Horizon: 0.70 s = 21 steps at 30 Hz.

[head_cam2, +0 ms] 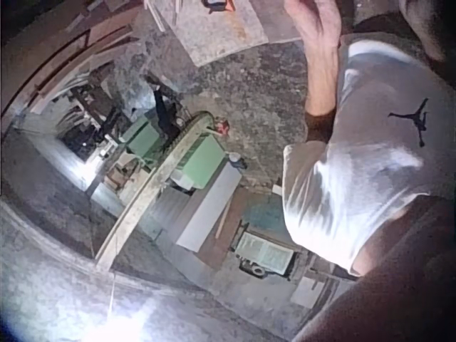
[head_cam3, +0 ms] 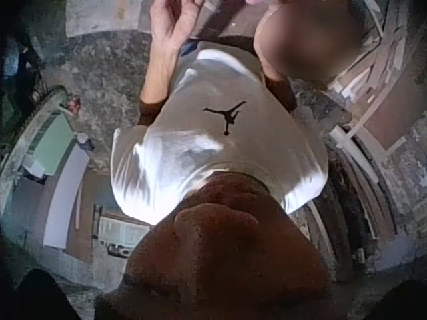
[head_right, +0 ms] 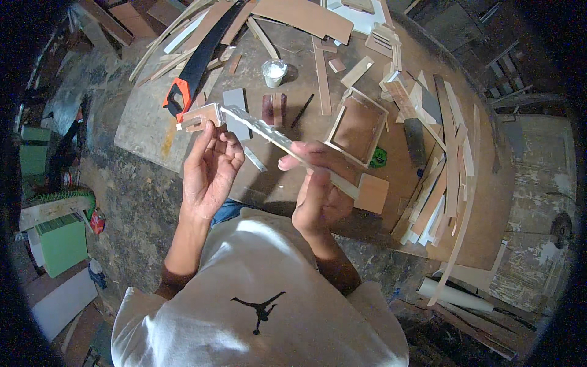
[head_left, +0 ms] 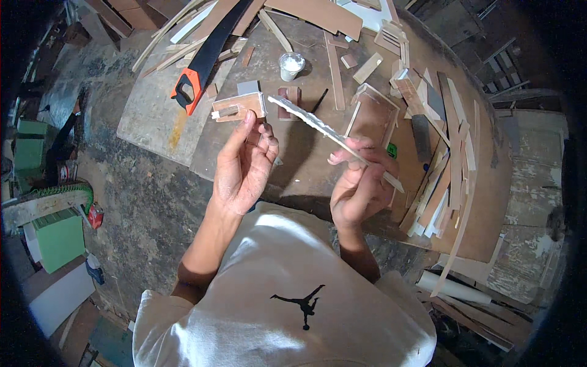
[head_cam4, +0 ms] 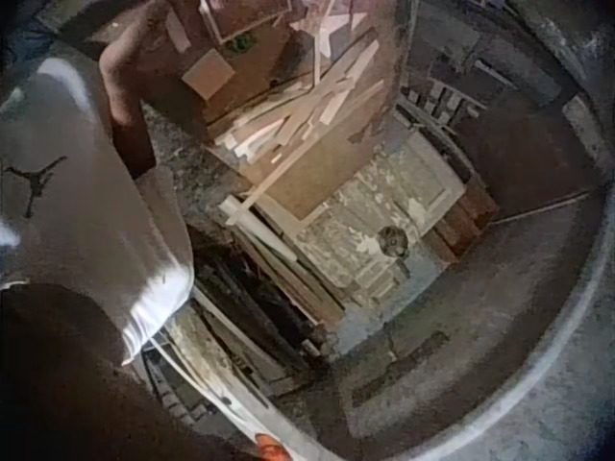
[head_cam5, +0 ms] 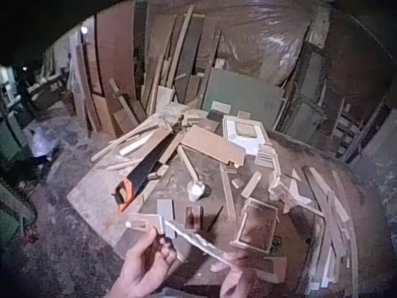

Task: The person assembles a small wooden box by applying glue to thin wooden strips and attaching them to a rectangular frame. They use a small tool to scrape excess glue from the joints and inspect the alignment of the pieces. The person handles multiple small wooden components, including a separate small block, and works on a cluttered workbench.

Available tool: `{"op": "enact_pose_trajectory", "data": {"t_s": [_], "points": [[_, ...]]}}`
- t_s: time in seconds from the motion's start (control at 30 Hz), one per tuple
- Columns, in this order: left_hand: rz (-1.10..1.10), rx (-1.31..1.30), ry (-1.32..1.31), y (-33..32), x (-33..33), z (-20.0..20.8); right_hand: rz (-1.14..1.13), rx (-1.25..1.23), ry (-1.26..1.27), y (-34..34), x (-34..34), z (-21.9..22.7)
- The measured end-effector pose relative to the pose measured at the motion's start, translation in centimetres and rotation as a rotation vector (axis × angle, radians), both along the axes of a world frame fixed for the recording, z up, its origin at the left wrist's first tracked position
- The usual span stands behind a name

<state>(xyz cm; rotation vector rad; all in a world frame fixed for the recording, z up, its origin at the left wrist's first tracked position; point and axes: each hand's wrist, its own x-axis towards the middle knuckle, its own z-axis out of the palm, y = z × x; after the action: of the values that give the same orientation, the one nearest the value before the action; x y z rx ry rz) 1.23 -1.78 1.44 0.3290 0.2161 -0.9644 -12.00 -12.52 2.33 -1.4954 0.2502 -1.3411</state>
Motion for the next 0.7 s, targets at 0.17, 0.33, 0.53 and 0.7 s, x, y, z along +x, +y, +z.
{"op": "enact_pose_trajectory", "data": {"t_s": [0.17,0.33,0.53,0.7], "points": [[-0.01,0.0,0.036,0.1,-0.1,0.4,0.044,-0.116,0.035,0.0,0.1,-0.4],[-0.034,0.0,0.019,0.4,0.3,-0.4,0.066,-0.098,-0.001,0.7,-1.0,-0.4],[-0.049,-0.029,0.051,0.2,-0.2,0.1,0.059,-0.128,0.024,0.3,-0.5,-0.2],[-0.106,-0.058,0.019,0.1,0.0,-0.5,0.09,0.046,-0.066,1.2,-1.5,0.1]]}}
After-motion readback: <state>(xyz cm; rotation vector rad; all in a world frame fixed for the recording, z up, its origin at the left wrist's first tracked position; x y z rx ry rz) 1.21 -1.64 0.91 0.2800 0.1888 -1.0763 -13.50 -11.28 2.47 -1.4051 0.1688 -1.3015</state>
